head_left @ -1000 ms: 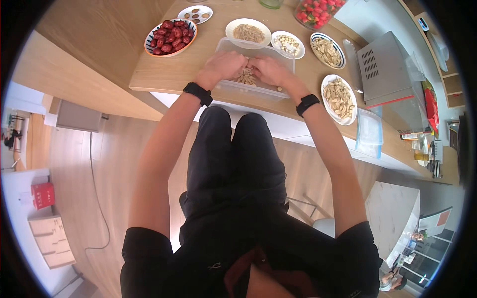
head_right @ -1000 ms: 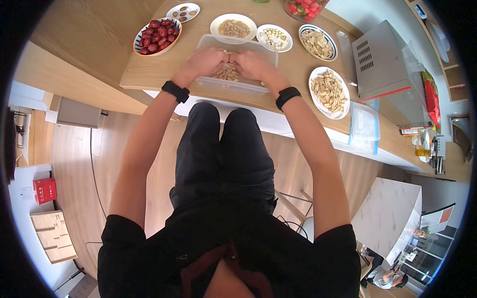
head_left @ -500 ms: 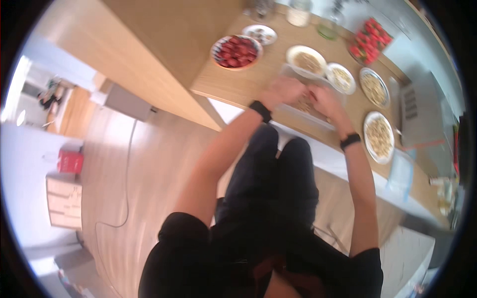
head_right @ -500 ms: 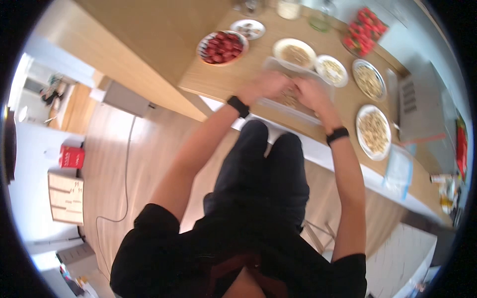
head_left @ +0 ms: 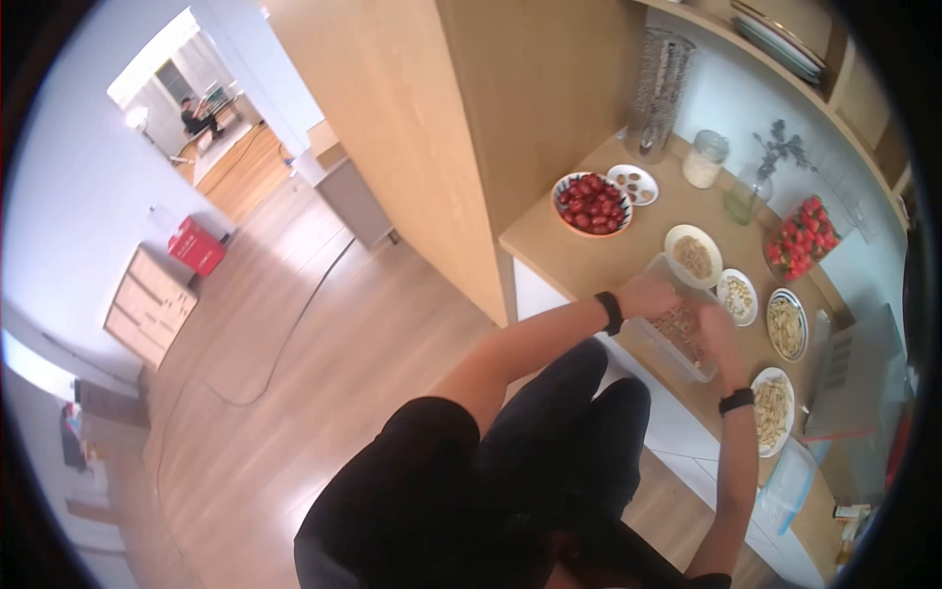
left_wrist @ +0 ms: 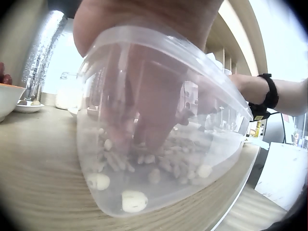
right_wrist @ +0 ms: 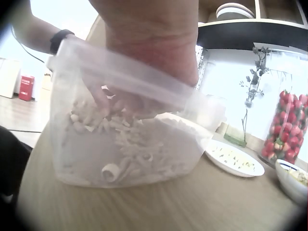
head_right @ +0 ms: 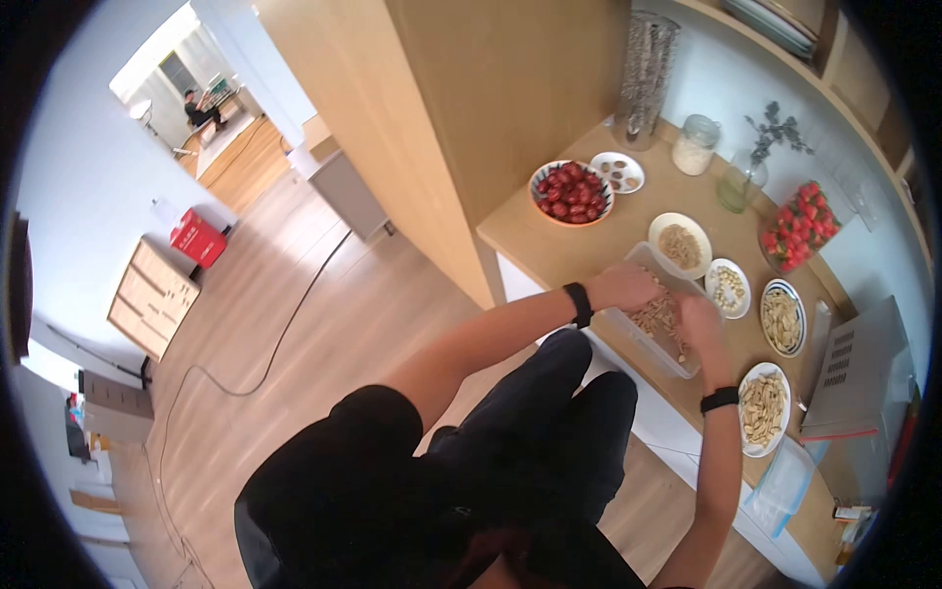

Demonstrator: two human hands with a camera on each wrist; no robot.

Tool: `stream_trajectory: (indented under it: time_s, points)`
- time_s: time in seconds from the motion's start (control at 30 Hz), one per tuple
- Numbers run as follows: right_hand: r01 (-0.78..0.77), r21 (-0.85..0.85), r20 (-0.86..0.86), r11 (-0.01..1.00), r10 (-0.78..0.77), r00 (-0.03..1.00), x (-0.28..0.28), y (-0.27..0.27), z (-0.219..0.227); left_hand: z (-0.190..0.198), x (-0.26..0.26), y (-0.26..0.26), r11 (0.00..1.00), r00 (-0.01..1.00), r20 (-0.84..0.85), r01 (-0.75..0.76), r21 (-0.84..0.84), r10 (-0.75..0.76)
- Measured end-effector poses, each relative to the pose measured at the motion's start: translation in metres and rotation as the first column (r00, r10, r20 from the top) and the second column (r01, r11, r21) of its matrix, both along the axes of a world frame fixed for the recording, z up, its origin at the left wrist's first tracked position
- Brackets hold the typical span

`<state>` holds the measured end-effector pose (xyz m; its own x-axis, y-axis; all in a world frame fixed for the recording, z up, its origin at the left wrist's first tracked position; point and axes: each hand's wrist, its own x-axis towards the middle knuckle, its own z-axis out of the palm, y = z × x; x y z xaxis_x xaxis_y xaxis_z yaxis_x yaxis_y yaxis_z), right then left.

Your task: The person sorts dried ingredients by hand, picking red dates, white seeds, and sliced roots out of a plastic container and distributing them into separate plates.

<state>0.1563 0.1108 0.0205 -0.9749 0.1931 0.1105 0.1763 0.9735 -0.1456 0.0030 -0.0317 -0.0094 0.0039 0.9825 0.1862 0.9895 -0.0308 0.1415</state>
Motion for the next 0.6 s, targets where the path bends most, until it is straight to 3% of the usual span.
stream_trajectory:
  time_s: [0.03, 0.1, 0.13, 0.17, 0.2, 0.23, 0.27, 0.3, 0.33, 0.4, 0.47, 0.53, 0.6]
  points:
    - [-0.001, 0.066, 0.093, 0.998, -0.005, 0.996, 0.001, 0.009, -0.002, -0.014, -0.003, 0.002, 1.000, 1.000, 0.014, -0.013, -0.012, 0.013]
    - [0.037, 0.079, 0.135, 0.996, -0.047, 0.990, -0.001, 0.023, 0.000, -0.037, -0.010, 0.011, 0.926, 0.994, -0.016, 0.110, 0.362, -0.112]
    - [0.057, 0.004, 0.179, 0.998, -0.057, 0.982, -0.002, 0.020, 0.016, -0.045, -0.010, 0.016, 0.964, 0.996, -0.075, 0.067, 0.256, -0.050]
    - [0.037, 0.005, 0.186, 0.999, -0.038, 0.982, -0.004, 0.035, 0.005, -0.049, -0.012, 0.021, 0.987, 0.990, -0.139, 0.039, 0.157, -0.017]
    - [0.006, -0.041, 0.175, 0.999, 0.001, 0.985, -0.005, 0.036, 0.009, -0.043, -0.013, 0.012, 0.943, 0.993, -0.079, 0.105, 0.317, -0.084]
    - [-0.006, -0.081, 0.151, 0.997, 0.018, 0.988, -0.007, 0.041, 0.011, -0.017, -0.001, 0.006, 0.996, 0.995, -0.101, 0.021, 0.085, -0.012]
    - [-0.036, -0.107, 0.171, 0.994, 0.054, 0.984, -0.012, 0.041, 0.026, -0.016, -0.002, 0.009, 1.000, 0.995, -0.100, 0.019, 0.001, -0.019]
    - [-0.117, -0.116, 0.038, 0.986, 0.122, 0.992, -0.017, 0.049, 0.023, -0.008, -0.001, 0.011, 0.998, 0.997, -0.074, 0.026, -0.050, -0.030]
    - [-0.186, -0.179, -0.028, 0.966, 0.184, 0.982, -0.025, 0.063, 0.020, -0.007, -0.004, 0.012, 0.997, 0.998, -0.032, 0.050, -0.051, -0.052]
    - [-0.174, -0.363, -0.040, 0.915, 0.171, 0.984, -0.038, 0.063, 0.044, -0.008, -0.005, 0.012, 0.995, 0.996, 0.020, 0.089, -0.051, -0.088]
    - [-0.018, -0.546, 0.000, 0.838, 0.021, 1.000, -0.050, 0.071, 0.050, -0.003, -0.006, 0.014, 0.995, 0.990, 0.136, -0.005, -0.104, 0.020]
    - [0.063, -0.607, 0.059, 0.792, -0.034, 0.998, -0.060, 0.081, 0.048, 0.001, -0.005, 0.011, 0.994, 0.970, 0.241, -0.016, -0.106, 0.041]
    - [0.138, -0.663, 0.118, 0.736, -0.078, 0.990, -0.069, 0.099, 0.032, 0.006, -0.001, 0.008, 0.990, 0.972, 0.228, -0.031, -0.138, 0.062]
